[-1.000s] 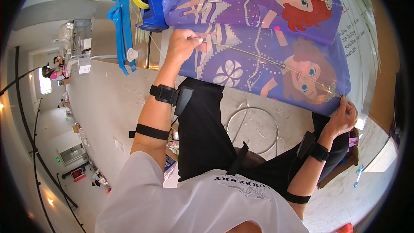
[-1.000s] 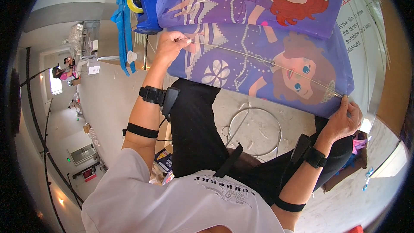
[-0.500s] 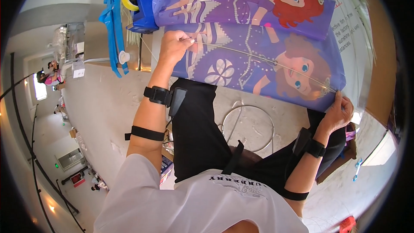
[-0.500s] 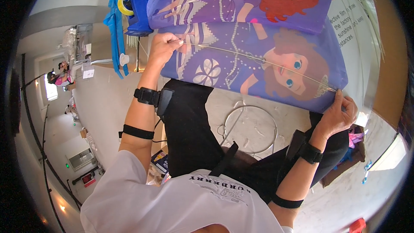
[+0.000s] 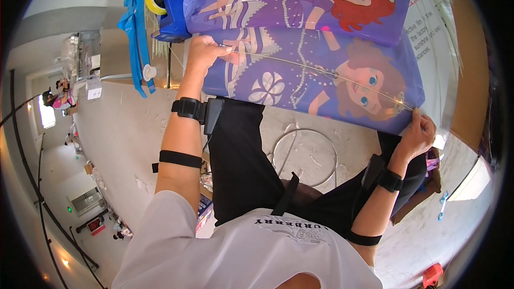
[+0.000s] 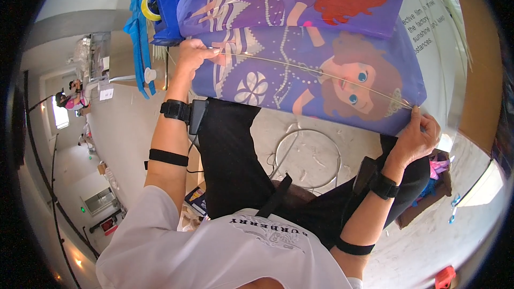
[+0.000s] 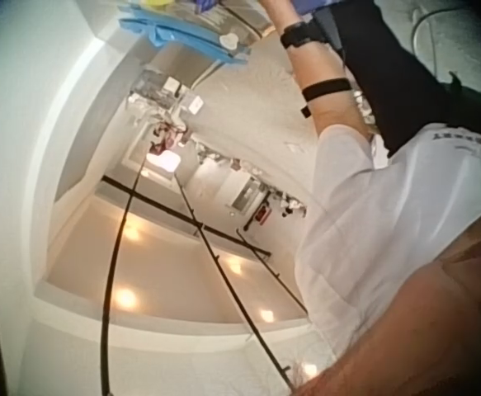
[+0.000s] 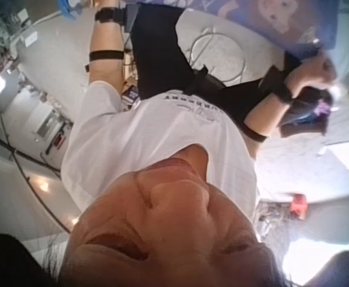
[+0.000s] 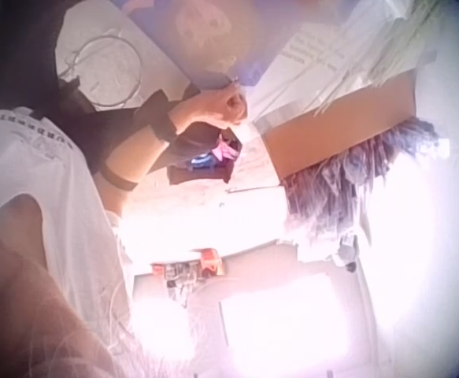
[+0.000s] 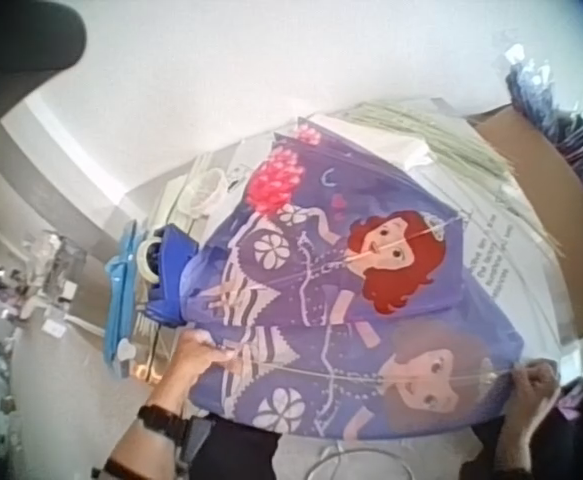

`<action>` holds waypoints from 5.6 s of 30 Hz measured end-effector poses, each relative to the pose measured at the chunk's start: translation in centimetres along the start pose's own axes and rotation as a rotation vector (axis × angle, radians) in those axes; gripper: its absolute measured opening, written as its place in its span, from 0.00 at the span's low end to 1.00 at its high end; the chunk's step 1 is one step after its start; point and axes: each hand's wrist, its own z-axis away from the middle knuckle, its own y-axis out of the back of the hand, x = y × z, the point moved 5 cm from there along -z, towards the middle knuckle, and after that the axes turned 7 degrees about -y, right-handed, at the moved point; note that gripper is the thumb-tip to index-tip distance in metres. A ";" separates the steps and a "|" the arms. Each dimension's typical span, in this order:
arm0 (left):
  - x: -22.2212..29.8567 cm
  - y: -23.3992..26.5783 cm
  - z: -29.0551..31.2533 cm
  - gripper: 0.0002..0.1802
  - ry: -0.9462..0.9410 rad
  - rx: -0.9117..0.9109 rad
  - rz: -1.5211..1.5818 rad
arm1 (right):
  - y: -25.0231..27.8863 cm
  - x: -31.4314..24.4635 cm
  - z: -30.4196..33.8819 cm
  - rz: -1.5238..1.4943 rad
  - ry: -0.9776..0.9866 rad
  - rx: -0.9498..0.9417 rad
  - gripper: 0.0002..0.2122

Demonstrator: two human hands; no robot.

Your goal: Assemble wall scroll posters by attaching metal rod hangers and using tape to secure components.

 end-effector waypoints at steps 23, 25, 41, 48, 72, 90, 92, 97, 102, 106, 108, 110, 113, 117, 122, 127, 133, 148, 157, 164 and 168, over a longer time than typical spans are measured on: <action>9.3 -12.6 14.0 0.43 -0.593 -0.065 -0.728 | 0.4 -0.8 0.0 0.122 -0.036 -0.022 0.10; 9.9 -13.7 14.2 0.44 -0.576 -0.062 -0.753 | 0.4 -0.9 0.0 0.135 -0.032 -0.017 0.10; 24.2 -27.9 19.0 0.38 -1.136 -0.291 -0.208 | 0.7 -0.9 -0.1 -0.021 -0.054 -0.102 0.06; 27.0 -25.3 15.3 0.32 -1.228 -0.178 0.046 | 2.0 -1.0 -0.1 -0.445 -0.061 -0.126 0.03; 33.1 -28.6 13.1 0.05 -0.971 -1.143 -0.129 | 1.1 -1.1 2.9 -1.140 -0.783 -0.154 0.08; 33.2 -29.2 13.3 0.08 -1.108 -1.138 -0.190 | 1.8 -1.6 1.5 -0.688 -0.304 -0.168 0.03; 33.1 -29.6 12.8 0.08 -1.244 -1.140 -0.189 | 1.9 -1.9 1.0 -0.653 -0.196 -0.199 0.03; 32.3 -31.0 12.8 0.06 -1.351 -1.048 -0.264 | 1.5 -1.2 -0.1 -0.780 -0.413 -0.635 0.12; 31.2 -29.8 12.8 0.04 -1.159 -0.911 -0.119 | 0.0 -0.8 0.1 -0.823 -0.354 -0.602 0.09; 30.5 -24.6 15.1 0.10 -1.244 -0.144 0.181 | -0.8 -0.4 0.1 -0.832 -0.340 -0.557 0.09; 28.4 -22.1 16.6 0.11 -1.230 0.007 0.202 | -0.8 -0.6 0.2 -0.861 -0.382 -0.546 0.09; 25.7 -19.7 17.8 0.14 -1.161 0.081 0.041 | 0.0 -0.9 0.3 -0.905 -0.555 -0.596 0.11; 20.3 -16.4 17.7 0.15 -0.974 0.117 -0.145 | 0.4 -0.9 1.0 -1.023 -0.717 -0.806 0.12; 14.8 -15.9 16.4 0.17 -0.871 -0.016 -0.144 | 1.4 -2.4 3.4 -0.485 -0.305 -1.155 0.15; 15.8 -16.3 17.3 0.22 -0.861 -0.100 -0.177 | -0.5 -2.8 6.3 -0.302 -0.100 -1.372 0.16; 16.9 -16.8 19.6 0.33 -0.978 -0.115 -0.247 | -1.8 -4.2 8.1 -0.938 -0.686 -1.441 0.18; 17.1 -17.4 18.4 0.26 -0.906 0.012 -0.314 | -1.9 -7.8 9.4 -1.373 -0.906 -1.383 0.13; 26.2 -15.8 7.2 0.14 -0.747 -0.408 -0.373 | -3.3 -5.4 -4.1 -0.353 0.176 -0.891 0.09; 28.8 -14.6 1.6 0.13 -0.817 -0.439 -0.984 | -4.5 -9.5 -6.5 -0.075 0.389 -1.036 0.11; 27.9 -11.9 -7.5 0.11 -0.809 -0.309 -1.166 | -6.9 -9.8 -7.5 -0.104 0.358 -0.957 0.13; 27.0 -12.2 -10.0 0.13 -0.777 -0.184 -1.192 | -8.2 -7.9 -8.6 -0.646 -0.174 -0.930 0.08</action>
